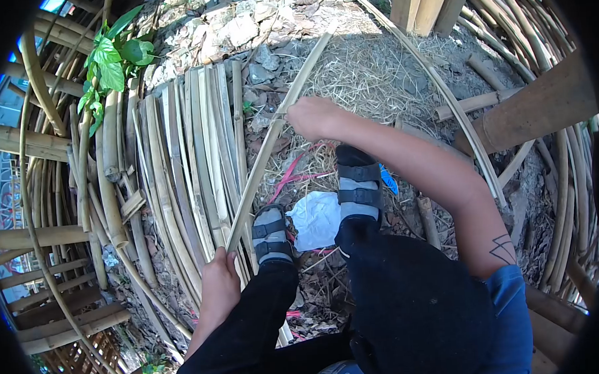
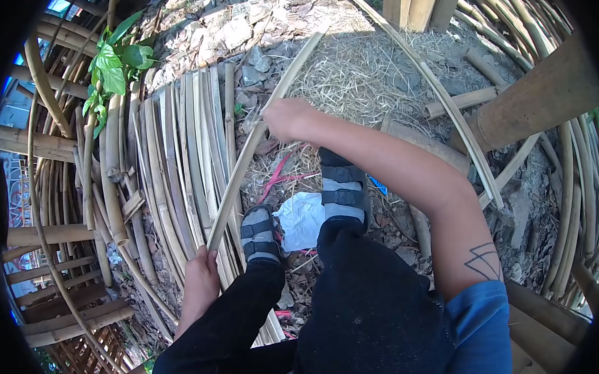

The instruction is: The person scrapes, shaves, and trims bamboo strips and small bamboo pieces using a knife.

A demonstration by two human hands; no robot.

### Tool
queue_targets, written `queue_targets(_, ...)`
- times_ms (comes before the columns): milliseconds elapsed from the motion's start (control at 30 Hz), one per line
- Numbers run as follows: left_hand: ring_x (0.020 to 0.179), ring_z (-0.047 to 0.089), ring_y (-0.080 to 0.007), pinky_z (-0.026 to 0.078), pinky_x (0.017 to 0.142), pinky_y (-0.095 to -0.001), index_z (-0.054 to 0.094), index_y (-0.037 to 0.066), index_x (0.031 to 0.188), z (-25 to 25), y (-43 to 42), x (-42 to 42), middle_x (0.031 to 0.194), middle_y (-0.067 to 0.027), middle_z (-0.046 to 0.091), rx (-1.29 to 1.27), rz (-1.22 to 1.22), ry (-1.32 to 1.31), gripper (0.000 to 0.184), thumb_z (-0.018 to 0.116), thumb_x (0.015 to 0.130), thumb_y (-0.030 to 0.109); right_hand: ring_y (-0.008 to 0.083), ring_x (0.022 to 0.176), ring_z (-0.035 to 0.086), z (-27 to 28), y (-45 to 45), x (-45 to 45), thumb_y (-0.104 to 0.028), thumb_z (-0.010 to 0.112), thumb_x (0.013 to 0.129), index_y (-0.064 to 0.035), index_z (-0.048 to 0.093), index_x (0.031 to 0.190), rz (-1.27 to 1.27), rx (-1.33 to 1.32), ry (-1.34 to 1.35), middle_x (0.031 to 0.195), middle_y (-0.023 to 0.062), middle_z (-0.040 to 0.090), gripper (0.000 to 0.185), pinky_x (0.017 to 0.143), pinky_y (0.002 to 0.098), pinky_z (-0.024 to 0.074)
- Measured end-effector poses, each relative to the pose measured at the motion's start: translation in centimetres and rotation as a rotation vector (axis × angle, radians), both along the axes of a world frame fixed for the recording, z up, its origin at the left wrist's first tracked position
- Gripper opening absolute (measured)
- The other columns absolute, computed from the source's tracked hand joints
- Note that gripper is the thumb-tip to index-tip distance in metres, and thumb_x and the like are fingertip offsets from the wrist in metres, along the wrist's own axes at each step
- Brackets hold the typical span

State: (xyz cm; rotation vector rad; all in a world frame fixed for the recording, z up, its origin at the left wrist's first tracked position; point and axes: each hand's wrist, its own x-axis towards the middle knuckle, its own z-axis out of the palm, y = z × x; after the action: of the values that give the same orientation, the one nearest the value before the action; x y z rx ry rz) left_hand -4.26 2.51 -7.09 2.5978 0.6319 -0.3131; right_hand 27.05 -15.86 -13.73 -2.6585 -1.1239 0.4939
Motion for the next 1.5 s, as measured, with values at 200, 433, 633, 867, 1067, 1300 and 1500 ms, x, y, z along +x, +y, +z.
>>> queue_targets(200,0.068,0.059,-0.0528,0.044,0.058,-0.0557,0.052,-0.005,0.084,-0.2,-0.2,0.0,0.065,-0.0319,0.058,-0.027,-0.032,-0.020,0.026,0.054,0.102,0.014,0.0444,0.082,0.070,-5.4,-0.1,-2.5,-0.024,0.044,0.103,0.0047,0.067,0.092,-0.140,0.257,-0.012,0.083,0.0285,0.069,0.039,0.074,0.0534,0.0562)
queue_targets(433,0.069,0.060,-0.0523,0.044,0.059,-0.0562,0.050,-0.004,0.085,-0.6,0.2,-0.1,0.066,-0.0312,0.058,0.055,-0.056,-0.045,0.024,0.054,0.101,0.013,0.0404,0.095,0.070,0.6,0.3,5.0,-0.024,0.052,0.098,0.0033,0.072,0.100,0.263,-0.204,0.040,0.100,0.0239,0.072,0.033,0.082,0.0473,0.0562)
queue_targets(633,0.068,0.061,-0.0513,0.045,0.060,-0.0569,0.050,-0.003,0.085,-0.5,0.4,-0.2,0.067,-0.0299,0.060,0.127,-0.079,-0.060,0.022,0.054,0.101,0.012,0.0391,0.103,0.068,1.8,0.6,4.3,-0.022,0.053,0.099,0.0032,0.072,0.107,0.069,-0.154,0.125,0.112,0.0226,0.070,0.033,0.088,0.0460,0.0547)
queue_targets(867,0.067,0.061,-0.0499,0.046,0.060,-0.0573,0.050,-0.001,0.085,-0.8,0.6,-0.2,0.067,-0.0285,0.061,0.219,-0.105,-0.086,0.020,0.054,0.100,0.012,0.0414,0.094,0.070,-2.4,-0.6,2.5,-0.028,0.045,0.104,0.0016,0.070,0.103,-0.030,0.084,0.072,0.099,0.0244,0.071,0.039,0.082,0.0493,0.0567)
queue_targets(1067,0.065,0.061,-0.0503,0.046,0.059,-0.0570,0.050,-0.001,0.084,-1.0,0.3,0.0,0.065,-0.0288,0.060,0.159,-0.112,-0.067,0.020,0.054,0.100,0.010,0.0489,0.080,0.065,-8.6,-0.5,-1.4,-0.034,0.040,0.107,0.0046,0.064,0.089,-0.318,0.557,0.183,0.078,0.0308,0.064,0.049,0.079,0.0531,0.0512)
queue_targets(1300,0.066,0.061,-0.0513,0.046,0.058,-0.0566,0.051,-0.003,0.085,-0.7,0.3,0.1,0.065,-0.0303,0.059,0.112,-0.118,-0.075,0.022,0.054,0.101,0.012,0.0144,0.038,0.042,-7.6,0.5,-3.1,-0.046,0.041,0.107,-0.0023,0.052,0.076,-0.669,0.701,0.930,0.054,0.0047,0.044,0.054,0.034,0.0347,0.0342)
queue_targets(1500,0.068,0.061,-0.0525,0.046,0.060,-0.0571,0.053,-0.005,0.085,-0.4,0.2,0.5,0.066,-0.0319,0.059,0.053,-0.053,-0.008,0.024,0.054,0.101,0.014,0.0106,0.036,0.033,-8.6,-0.1,-3.8,-0.049,0.041,0.106,-0.0047,0.049,0.081,-0.775,0.781,1.067,0.054,-0.0001,0.037,0.052,0.032,0.0294,0.0259)
